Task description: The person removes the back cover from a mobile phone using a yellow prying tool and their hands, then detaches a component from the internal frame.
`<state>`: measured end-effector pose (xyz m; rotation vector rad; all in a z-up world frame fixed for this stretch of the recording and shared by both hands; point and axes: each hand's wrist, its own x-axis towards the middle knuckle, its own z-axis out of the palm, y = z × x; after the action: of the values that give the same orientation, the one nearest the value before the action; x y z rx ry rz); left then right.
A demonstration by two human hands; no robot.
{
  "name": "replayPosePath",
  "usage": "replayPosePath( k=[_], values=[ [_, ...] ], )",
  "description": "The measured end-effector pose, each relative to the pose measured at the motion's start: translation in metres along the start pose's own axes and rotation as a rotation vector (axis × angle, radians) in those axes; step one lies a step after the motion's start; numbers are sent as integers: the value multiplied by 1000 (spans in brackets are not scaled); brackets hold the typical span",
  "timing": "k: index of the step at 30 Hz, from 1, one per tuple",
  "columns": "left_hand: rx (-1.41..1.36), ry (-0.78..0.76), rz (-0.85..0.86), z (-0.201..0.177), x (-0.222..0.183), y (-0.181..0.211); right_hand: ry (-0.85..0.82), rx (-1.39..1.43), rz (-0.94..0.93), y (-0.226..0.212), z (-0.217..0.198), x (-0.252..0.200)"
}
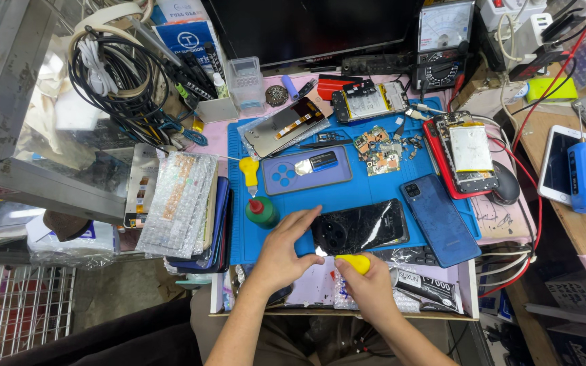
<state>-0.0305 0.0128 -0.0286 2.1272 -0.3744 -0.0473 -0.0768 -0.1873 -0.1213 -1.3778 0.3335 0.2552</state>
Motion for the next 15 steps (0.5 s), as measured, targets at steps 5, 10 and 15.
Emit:
replayPosePath(
  k=[5,10,15],
  values=[
    [37,-17,28,1,1,-2,-53,79,96,-4,-10,3],
    [45,-19,38,1,3,-3,-83,55,131,-7,-16,3],
    [55,-22,30,1,3,-3,-77,93,141,-6,-14,3]
  ],
)
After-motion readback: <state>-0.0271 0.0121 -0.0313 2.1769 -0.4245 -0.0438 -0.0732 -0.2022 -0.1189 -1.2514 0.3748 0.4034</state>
